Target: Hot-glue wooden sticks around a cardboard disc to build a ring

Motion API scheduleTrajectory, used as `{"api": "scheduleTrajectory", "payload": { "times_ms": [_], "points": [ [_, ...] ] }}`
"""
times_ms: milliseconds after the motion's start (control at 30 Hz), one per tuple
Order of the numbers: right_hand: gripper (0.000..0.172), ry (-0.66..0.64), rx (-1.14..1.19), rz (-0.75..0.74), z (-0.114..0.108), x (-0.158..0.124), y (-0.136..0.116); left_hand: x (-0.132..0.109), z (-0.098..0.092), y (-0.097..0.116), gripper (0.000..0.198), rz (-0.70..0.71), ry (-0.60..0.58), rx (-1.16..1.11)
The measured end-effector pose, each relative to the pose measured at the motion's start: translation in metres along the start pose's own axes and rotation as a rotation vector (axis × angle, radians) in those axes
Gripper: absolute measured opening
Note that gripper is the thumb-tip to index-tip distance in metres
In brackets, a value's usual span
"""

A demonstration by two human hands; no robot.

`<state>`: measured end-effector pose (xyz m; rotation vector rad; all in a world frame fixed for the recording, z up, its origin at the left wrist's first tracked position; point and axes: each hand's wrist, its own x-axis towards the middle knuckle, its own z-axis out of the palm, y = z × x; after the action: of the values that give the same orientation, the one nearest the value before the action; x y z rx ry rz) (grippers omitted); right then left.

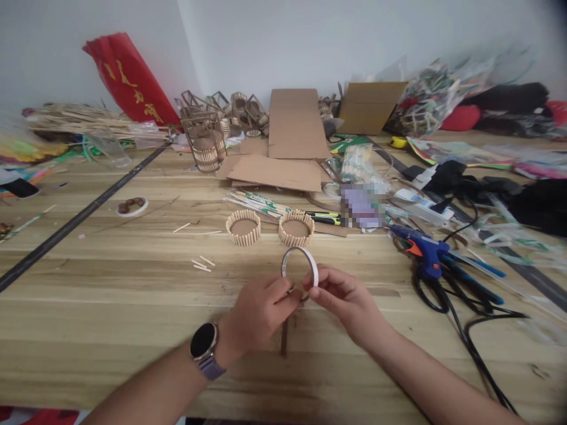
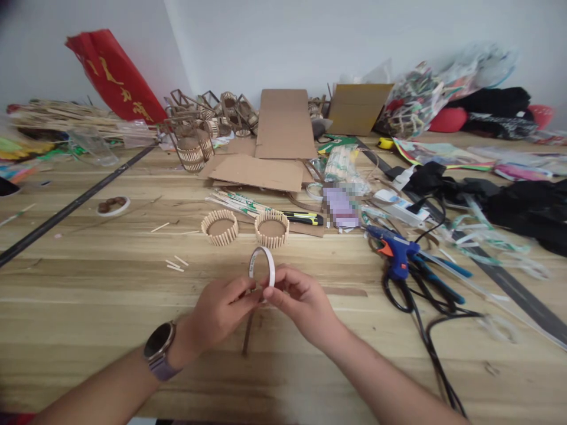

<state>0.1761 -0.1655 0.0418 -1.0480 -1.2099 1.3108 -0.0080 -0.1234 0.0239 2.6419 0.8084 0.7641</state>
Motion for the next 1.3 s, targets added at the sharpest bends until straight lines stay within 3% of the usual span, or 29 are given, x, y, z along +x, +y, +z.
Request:
{"api": "scheduleTrajectory", "payload": {
  "times_ms": [233,333,533,600,700,800,867,967,1067,1233,1300],
  "points": [
    [0.022,0.004,0.217,0.085,-0.006,0.001,0.005,0.0,0.002,-0.002,0.025,0.187,0.061,0.125],
    [0.024,-0.002,0.256,0.106,-0.006,0.002,0.004,0.0,0.002,-0.001,0.022,0.15,0.084,0.078],
    [0.034,-0.067,0.272,0.211,-0.005,0.005,0.003,0.003,-0.01,0.008,0.031,-0.031,0.01,-0.354],
    [0.041,-0.036,0.08,0.158,-0.008,0.004,0.002,0.005,-0.014,0.01,0.037,-0.091,0.028,-0.393],
    [0.043,0.17,-0.372,-0.119,-0.014,0.002,-0.005,0.006,-0.017,0.009,0.036,-0.118,0.076,-0.418],
    [0.026,0.332,-0.681,-0.474,-0.018,-0.002,-0.011,0.005,-0.017,0.008,0.031,-0.137,0.084,-0.435],
    [0.015,0.29,-0.768,-0.6,-0.017,-0.003,-0.011,0.004,-0.015,0.009,0.029,-0.204,0.067,-0.474],
    [0.005,0.143,-0.836,-0.58,-0.009,-0.002,-0.003,0.004,-0.013,0.01,0.028,-0.342,0.042,-0.653],
    [0.021,0.049,-0.868,-0.551,-0.001,0.0,0.009,0.006,-0.011,0.01,0.026,-0.38,0.034,-0.784],
    [0.026,-0.025,-0.894,-0.591,0.003,0.0,0.017,0.006,-0.01,0.012,0.025,-0.352,-0.037,-0.69],
    [0.027,-0.053,-0.878,-0.594,0.003,-0.002,0.015,0.004,-0.011,0.013,0.023,-0.33,0.001,-0.625]
  ]
}}
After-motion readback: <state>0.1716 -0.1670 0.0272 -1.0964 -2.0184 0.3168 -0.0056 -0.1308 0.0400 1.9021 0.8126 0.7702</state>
